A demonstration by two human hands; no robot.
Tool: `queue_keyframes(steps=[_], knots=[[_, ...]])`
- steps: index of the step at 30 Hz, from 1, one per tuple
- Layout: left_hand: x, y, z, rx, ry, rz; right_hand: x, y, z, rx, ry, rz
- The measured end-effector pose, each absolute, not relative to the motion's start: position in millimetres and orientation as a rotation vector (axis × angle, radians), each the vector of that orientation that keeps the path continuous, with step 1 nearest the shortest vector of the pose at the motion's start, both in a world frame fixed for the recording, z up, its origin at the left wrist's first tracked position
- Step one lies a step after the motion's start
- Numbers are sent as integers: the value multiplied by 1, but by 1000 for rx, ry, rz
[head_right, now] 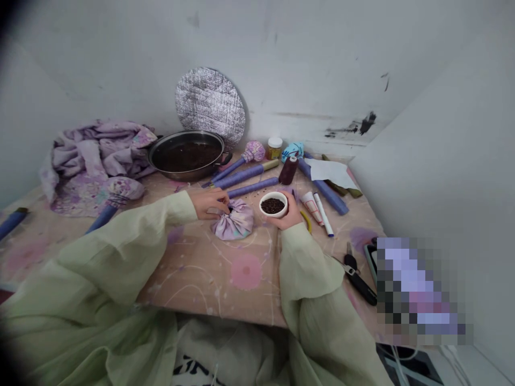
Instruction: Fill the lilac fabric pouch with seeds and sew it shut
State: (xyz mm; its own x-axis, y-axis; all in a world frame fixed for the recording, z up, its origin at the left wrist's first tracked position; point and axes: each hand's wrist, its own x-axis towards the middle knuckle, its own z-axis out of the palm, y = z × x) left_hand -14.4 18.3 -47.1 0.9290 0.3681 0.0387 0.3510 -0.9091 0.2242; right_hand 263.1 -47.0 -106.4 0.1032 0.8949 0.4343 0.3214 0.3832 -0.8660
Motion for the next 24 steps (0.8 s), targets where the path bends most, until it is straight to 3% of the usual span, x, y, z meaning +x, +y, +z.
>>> queue_keyframes(steps=[10, 15, 24], knots=[[-6, 23, -52, 2900, 532, 77, 265, -46, -111, -1181, -1480, 598], [-10, 18, -43, 2860, 570, 274, 266, -45, -113, -1159, -1481, 599], [6, 5, -54, 2609, 1338, 162, 266, -42, -120, -1163, -1482, 613]])
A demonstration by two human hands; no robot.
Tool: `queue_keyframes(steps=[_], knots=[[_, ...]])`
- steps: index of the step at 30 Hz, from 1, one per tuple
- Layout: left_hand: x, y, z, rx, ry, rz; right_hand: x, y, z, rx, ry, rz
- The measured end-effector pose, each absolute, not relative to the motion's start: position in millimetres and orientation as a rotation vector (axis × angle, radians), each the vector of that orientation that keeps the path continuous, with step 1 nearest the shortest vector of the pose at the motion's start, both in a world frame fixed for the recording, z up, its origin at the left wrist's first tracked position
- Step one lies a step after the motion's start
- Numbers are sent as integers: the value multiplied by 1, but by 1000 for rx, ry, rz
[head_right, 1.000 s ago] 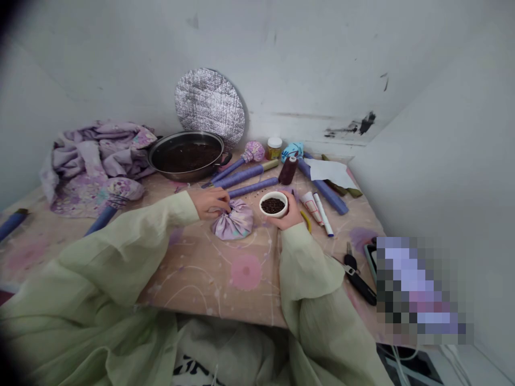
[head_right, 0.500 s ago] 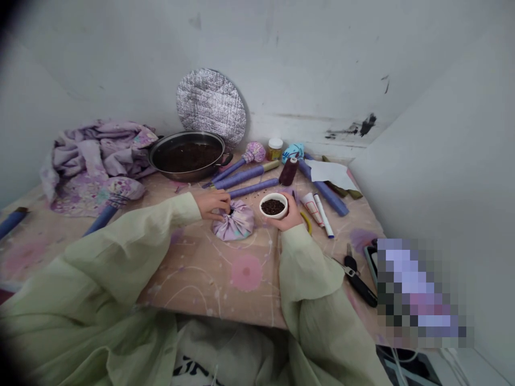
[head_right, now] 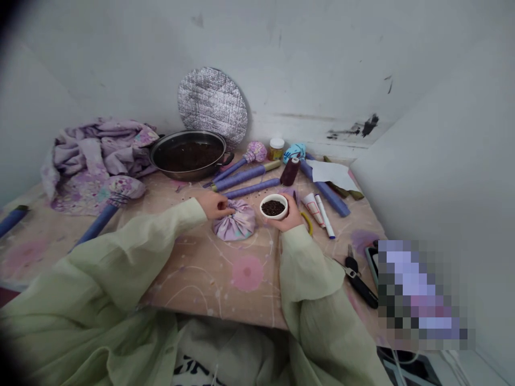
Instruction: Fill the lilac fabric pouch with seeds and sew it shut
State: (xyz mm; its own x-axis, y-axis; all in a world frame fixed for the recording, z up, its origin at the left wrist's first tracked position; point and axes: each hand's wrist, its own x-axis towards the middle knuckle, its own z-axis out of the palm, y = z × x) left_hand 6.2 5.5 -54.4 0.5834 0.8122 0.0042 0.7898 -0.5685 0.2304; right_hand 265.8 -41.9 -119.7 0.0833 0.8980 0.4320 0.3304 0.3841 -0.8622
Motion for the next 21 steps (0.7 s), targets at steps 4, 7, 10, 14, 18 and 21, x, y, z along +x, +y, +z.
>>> queue_keyframes(steps=[4, 7, 10, 14, 18, 21], knots=[[18, 9, -54, 2517, 1406, 113, 265, -42, -120, -1168, -1492, 615], [21, 12, -49, 2479, 1397, 6, 265, -42, -119, -1171, -1483, 623], [21, 14, -46, 2495, 1363, -54, 265, -42, -119, -1171, -1477, 619], [17, 15, -44, 2453, 1247, 13, 266, -42, -119, -1162, -1473, 601], [10, 13, -47, 2417, 1178, 93, 267, -42, -120, -1168, -1465, 596], [11, 11, -52, 2478, 1280, 147, 267, -42, -120, -1175, -1476, 612]])
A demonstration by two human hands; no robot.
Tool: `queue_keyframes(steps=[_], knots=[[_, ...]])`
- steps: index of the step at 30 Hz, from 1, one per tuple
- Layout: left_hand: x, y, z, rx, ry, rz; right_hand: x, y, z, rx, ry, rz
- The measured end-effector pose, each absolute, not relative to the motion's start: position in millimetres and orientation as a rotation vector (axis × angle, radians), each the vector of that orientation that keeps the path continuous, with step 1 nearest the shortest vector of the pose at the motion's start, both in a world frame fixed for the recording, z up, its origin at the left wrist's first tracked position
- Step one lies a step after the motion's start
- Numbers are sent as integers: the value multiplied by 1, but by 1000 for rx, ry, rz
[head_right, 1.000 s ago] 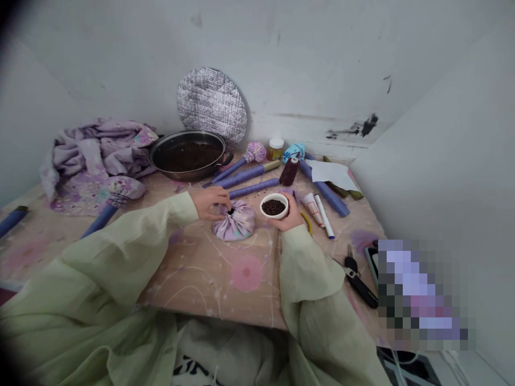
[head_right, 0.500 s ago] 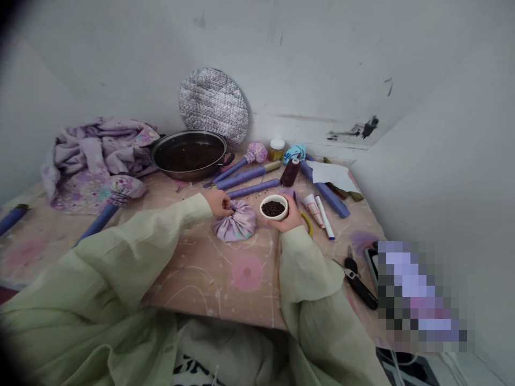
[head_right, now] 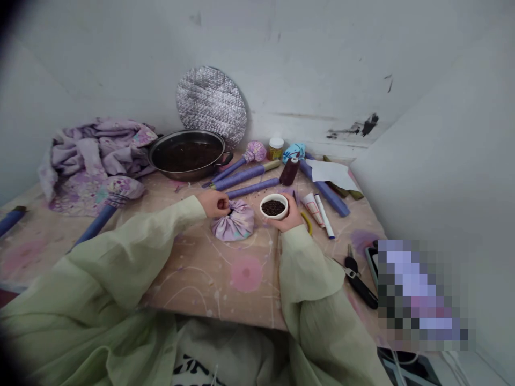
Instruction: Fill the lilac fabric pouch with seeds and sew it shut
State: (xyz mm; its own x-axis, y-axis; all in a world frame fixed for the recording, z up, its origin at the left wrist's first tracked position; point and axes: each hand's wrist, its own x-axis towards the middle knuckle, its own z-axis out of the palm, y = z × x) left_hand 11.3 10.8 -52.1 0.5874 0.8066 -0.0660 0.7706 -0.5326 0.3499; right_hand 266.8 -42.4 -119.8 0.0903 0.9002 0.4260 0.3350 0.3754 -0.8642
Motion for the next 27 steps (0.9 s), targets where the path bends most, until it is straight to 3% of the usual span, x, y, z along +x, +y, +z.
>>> queue_keyframes(steps=[10, 21, 27], knots=[[29, 4, -49, 2582, 1576, -26, 265, -43, -120, -1149, -1443, 647], [10, -12, -60, 2814, 1120, 642, 264, -45, -116, -1164, -1471, 599], [9, -11, -73, 2720, 1152, 764, 262, -41, -124, -1153, -1436, 616]])
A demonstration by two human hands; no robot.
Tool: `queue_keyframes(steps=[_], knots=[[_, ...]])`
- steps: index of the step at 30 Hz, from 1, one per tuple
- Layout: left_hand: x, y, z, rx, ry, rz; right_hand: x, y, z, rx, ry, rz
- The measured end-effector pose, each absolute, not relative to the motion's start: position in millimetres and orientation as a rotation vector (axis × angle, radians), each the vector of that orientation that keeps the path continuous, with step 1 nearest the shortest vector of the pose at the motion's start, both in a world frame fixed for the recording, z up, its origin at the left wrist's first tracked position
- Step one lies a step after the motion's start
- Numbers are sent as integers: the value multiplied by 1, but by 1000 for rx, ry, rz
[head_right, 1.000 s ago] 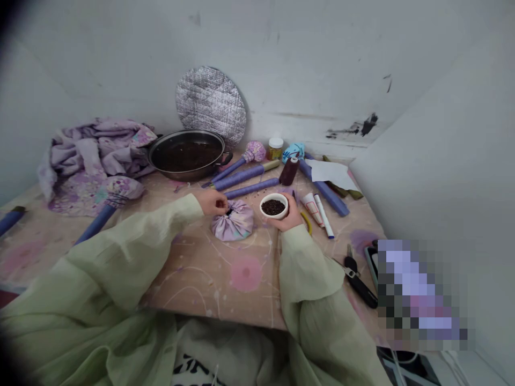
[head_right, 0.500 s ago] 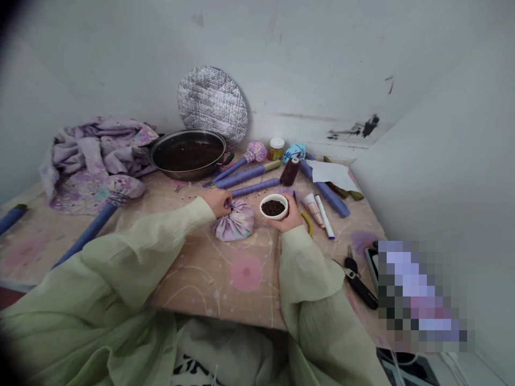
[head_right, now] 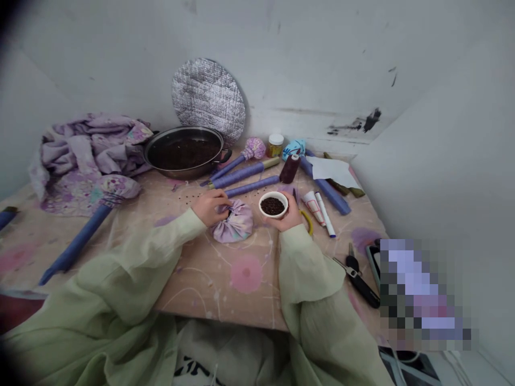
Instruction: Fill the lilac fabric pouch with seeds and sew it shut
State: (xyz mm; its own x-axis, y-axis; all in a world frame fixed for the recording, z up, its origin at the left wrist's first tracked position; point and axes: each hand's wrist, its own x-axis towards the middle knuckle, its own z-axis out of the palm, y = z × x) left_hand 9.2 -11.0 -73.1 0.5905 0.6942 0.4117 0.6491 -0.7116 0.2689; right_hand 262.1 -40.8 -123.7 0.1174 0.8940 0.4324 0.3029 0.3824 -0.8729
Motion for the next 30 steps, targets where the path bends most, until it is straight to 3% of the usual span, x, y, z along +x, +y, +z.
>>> queue_keyframes(steps=[8, 20, 25, 30], knots=[[22, -11, -77, 2619, 1331, 473, 263, -38, -142, -1249, -1439, 579], [8, -12, -104, 2626, 929, 1350, 263, -42, -149, -1466, -1566, 453], [10, -12, -106, 2529, 988, 1281, 267, -44, -143, -1370, -1734, 357], [4, -6, -104, 2524, 1005, 1139, 271, -46, -125, -1294, -1554, 163]])
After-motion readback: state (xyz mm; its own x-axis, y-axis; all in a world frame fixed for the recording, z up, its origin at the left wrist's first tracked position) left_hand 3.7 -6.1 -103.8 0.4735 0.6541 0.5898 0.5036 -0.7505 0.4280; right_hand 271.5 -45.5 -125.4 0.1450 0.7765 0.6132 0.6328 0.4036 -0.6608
